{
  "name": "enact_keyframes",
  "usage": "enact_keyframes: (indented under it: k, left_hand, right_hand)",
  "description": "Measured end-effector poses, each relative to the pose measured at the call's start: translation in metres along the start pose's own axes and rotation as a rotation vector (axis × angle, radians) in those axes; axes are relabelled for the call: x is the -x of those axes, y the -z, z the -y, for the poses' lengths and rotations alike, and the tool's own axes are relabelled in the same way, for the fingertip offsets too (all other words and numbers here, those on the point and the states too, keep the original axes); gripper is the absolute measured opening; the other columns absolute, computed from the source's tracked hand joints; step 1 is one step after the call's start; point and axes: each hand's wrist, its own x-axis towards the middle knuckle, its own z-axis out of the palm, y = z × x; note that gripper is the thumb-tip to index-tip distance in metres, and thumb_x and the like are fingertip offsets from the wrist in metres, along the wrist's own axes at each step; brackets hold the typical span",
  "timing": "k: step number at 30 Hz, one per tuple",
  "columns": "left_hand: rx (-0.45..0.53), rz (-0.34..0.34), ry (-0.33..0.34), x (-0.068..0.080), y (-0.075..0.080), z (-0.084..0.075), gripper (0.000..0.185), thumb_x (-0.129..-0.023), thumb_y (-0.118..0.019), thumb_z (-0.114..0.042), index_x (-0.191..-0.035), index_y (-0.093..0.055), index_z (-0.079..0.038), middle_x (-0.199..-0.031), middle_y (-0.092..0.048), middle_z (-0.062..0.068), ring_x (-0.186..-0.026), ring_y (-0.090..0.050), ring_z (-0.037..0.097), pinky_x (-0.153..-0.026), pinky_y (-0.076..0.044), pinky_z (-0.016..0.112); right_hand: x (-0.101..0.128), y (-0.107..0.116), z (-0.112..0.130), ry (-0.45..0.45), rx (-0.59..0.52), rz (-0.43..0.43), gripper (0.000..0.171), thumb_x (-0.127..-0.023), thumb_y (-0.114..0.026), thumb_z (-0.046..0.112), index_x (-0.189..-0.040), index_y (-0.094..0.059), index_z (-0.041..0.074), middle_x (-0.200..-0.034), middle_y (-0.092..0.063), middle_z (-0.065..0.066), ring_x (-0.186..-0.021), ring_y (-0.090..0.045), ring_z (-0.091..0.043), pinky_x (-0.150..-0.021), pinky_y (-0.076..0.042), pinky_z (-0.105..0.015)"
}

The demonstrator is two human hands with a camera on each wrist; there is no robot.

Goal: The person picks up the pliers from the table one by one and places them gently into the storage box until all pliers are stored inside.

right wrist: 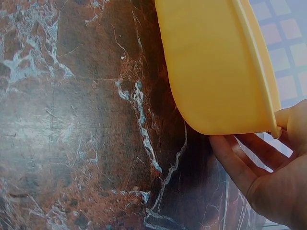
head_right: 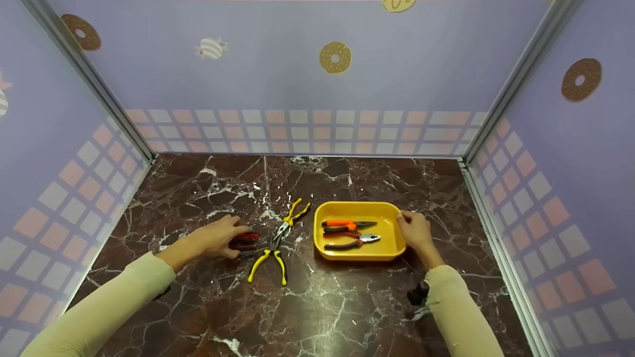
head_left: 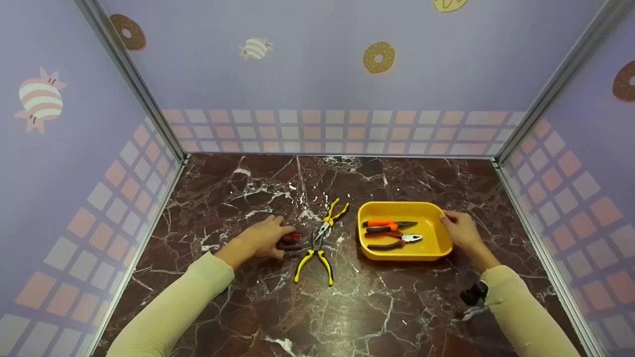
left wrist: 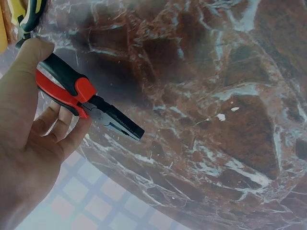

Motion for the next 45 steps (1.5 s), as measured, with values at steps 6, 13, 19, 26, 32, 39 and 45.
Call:
enact_keyframes:
  k: [6,13,19,26,32,39,45]
  left_hand:
    - [0.031,0.036,0.006,-0.002,0.009,-0.001,0.074,-0.090,-0.082,-0.037,-0.156,-0.053,-0.016,-0.147,-0.049,0.030,-0.127,-0.057,0.046,-0.106,-0.050,0.058]
    - [0.034,0.007,0.006,-0.006,0.014,-0.003,0.075,-0.090,-0.081,-0.037,-0.156,-0.053,-0.017,-0.144,-0.049,0.027,-0.124,-0.058,0.043,-0.101,-0.052,0.058]
    - [0.020,-0.049,-0.021,-0.012,0.023,-0.005,0.077,-0.090,-0.081,-0.034,-0.158,-0.052,-0.013,-0.142,-0.052,0.024,-0.123,-0.058,0.041,-0.103,-0.052,0.056]
    - [0.007,-0.075,-0.053,-0.022,0.030,-0.009,0.074,-0.089,-0.081,-0.032,-0.154,-0.055,-0.008,-0.145,-0.054,0.021,-0.125,-0.058,0.039,-0.106,-0.051,0.052]
    - [-0.029,-0.140,-0.097,-0.030,0.033,-0.011,0.063,-0.085,-0.083,-0.028,-0.137,-0.062,0.000,-0.132,-0.061,0.019,-0.114,-0.061,0.038,-0.101,-0.053,0.050]
    - [-0.065,-0.174,-0.114,-0.036,0.036,-0.015,0.065,-0.085,-0.083,-0.027,-0.139,-0.060,0.001,-0.133,-0.061,0.019,-0.116,-0.060,0.039,-0.100,-0.053,0.050]
    - [-0.060,-0.155,-0.104,-0.039,0.040,-0.019,0.066,-0.088,-0.082,-0.025,-0.144,-0.057,0.001,-0.137,-0.058,0.020,-0.120,-0.059,0.040,-0.103,-0.052,0.052]
  right_hand:
    - [0.001,0.000,-0.002,0.007,-0.004,-0.003,0.045,-0.112,-0.052,0.017,-0.145,-0.056,-0.012,-0.141,-0.059,-0.035,-0.123,-0.063,-0.045,-0.103,-0.053,-0.056]
    - [0.002,0.001,0.001,0.017,-0.013,-0.003,0.044,-0.112,-0.052,0.018,-0.144,-0.058,-0.012,-0.138,-0.061,-0.034,-0.117,-0.065,-0.042,-0.098,-0.056,-0.050]
    - [0.001,0.001,0.002,0.018,-0.006,0.001,0.045,-0.112,-0.054,0.020,-0.143,-0.059,-0.012,-0.136,-0.063,-0.034,-0.114,-0.066,-0.039,-0.086,-0.056,-0.032]
    - [0.000,0.001,0.001,0.005,-0.006,0.008,0.046,-0.112,-0.052,0.021,-0.144,-0.057,-0.012,-0.139,-0.061,-0.034,-0.119,-0.064,-0.042,-0.098,-0.056,-0.048]
    - [0.000,0.001,0.000,0.006,0.005,0.003,0.045,-0.112,-0.052,0.019,-0.144,-0.057,-0.012,-0.138,-0.061,-0.034,-0.118,-0.064,-0.041,-0.097,-0.055,-0.049]
    - [0.000,0.002,0.000,0.015,0.004,-0.003,0.043,-0.112,-0.053,0.019,-0.142,-0.059,-0.011,-0.135,-0.063,-0.033,-0.112,-0.066,-0.037,-0.085,-0.055,-0.031]
    - [-0.001,0.001,-0.001,0.032,0.006,-0.012,0.044,-0.112,-0.055,0.021,-0.141,-0.061,-0.011,-0.135,-0.064,-0.033,-0.112,-0.067,-0.039,-0.085,-0.057,-0.033]
